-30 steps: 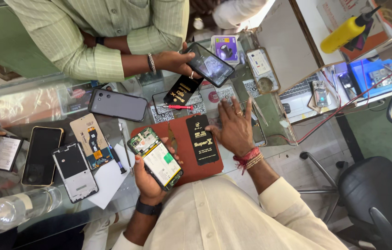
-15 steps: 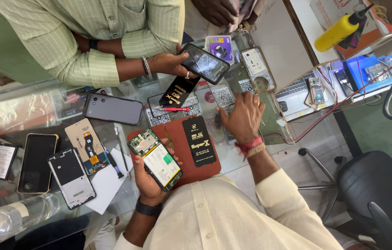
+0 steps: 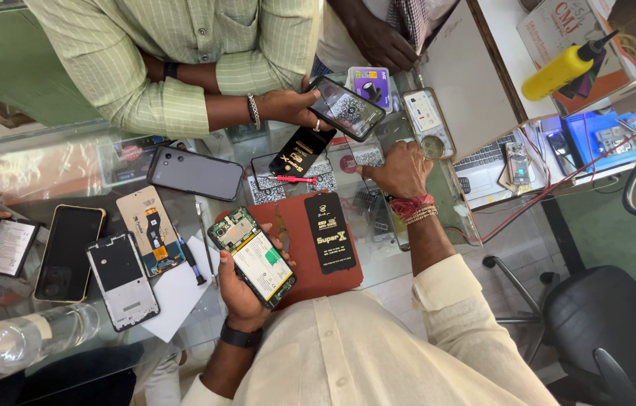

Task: The person uses a small tool to pry and separate the screen assembly from the smartphone body. They then lift the screen, expose the internal components, and continue manipulating the device while another person handles a separate phone nearby.

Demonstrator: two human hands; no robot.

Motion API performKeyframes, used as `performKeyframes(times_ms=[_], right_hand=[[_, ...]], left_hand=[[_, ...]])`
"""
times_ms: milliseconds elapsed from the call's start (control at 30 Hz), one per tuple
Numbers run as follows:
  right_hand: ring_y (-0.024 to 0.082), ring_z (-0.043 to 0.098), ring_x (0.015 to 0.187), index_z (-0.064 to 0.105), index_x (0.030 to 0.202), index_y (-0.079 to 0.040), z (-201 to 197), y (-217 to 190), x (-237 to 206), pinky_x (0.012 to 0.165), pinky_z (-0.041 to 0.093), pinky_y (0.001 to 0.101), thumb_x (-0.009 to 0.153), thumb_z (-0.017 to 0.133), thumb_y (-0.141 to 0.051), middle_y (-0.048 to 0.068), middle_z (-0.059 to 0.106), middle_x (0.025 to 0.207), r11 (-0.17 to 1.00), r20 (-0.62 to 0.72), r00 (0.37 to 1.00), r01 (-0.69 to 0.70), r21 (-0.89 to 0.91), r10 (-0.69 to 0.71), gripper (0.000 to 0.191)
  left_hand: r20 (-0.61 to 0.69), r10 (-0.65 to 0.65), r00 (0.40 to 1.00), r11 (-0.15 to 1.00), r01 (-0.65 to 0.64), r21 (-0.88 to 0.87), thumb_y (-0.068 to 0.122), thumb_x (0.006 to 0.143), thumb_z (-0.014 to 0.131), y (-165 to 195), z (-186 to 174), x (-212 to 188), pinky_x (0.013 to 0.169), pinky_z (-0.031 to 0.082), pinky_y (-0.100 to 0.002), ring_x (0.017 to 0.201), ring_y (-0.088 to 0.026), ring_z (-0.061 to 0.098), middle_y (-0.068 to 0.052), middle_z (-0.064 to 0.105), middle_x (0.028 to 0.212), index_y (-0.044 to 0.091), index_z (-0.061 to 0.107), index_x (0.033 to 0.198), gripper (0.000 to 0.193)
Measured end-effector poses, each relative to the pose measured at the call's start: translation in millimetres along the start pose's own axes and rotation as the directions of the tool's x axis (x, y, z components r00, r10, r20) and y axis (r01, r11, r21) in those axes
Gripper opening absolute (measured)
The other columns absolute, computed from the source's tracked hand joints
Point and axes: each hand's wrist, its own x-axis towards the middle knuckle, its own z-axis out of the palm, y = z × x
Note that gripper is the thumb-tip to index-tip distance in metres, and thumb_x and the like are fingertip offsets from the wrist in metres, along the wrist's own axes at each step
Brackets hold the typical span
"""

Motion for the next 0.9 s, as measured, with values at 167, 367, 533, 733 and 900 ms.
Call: performKeyframes(times_ms=[167,367,533,733,900], right_hand=[[0.039,0.049,0.131,0.070,0.116,0.000,-1,-2,2,0.106,0.034,0.0587,0.059,0.091,-0.063,0.022,0.059,0.130,1.000,0.008,1.000,-0.009,-0.006,0.009,0.087],[0.036,0.064,0.113,0.069,0.114,0.000,-1,-13,-6,0.102,0.035,0.0584,0.059,0.095,-0.054,0.018,0.069,0.113,0.997,-0.044,0.999,0.025,0.070,-0.022,0.082],[0.028,0.072,0.089,0.070,0.119,-0.007,13,-18,-13,0.094,0.036,0.0525,0.074,0.085,-0.035,0.009,0.076,0.089,0.953,-0.183,0.977,0.159,0.259,-0.113,0.056],[0.020,0.073,0.077,0.078,0.096,-0.011,15,-5,-5,0.083,0.050,0.0435,0.088,0.075,-0.027,0.004,0.077,0.081,0.848,-0.111,0.992,0.103,0.519,-0.053,0.018],[0.020,0.075,0.077,0.080,0.095,-0.013,12,1,-6,0.078,0.054,0.0380,0.085,0.077,-0.029,0.004,0.079,0.082,0.856,-0.029,0.984,0.167,0.490,-0.175,0.019]], left_hand=[[0.014,0.045,0.999,0.997,-0.046,0.069,0.067,0.098,0.050,-3,5,1,0.082,0.057,-0.047,0.092,-0.030,0.064,-0.019,0.063,0.109,-0.006,0.050,0.140,0.085],[0.012,0.025,1.000,0.999,-0.025,0.038,0.067,0.098,0.048,0,4,2,0.082,0.057,-0.046,0.092,-0.030,0.065,-0.018,0.063,0.108,-0.005,0.051,0.140,0.084],[-0.002,0.016,1.000,1.000,-0.016,0.019,0.065,0.099,0.046,4,0,2,0.082,0.056,-0.045,0.092,-0.029,0.064,-0.018,0.063,0.107,-0.006,0.050,0.142,0.083],[-0.008,0.040,0.999,0.999,-0.039,0.023,0.065,0.100,0.044,5,-1,2,0.084,0.056,-0.044,0.093,-0.029,0.064,-0.018,0.063,0.107,-0.006,0.049,0.142,0.083],[0.017,0.035,0.999,0.999,-0.035,0.038,0.065,0.101,0.044,2,-1,4,0.083,0.056,-0.045,0.092,-0.029,0.063,-0.018,0.063,0.107,-0.007,0.049,0.143,0.083]])
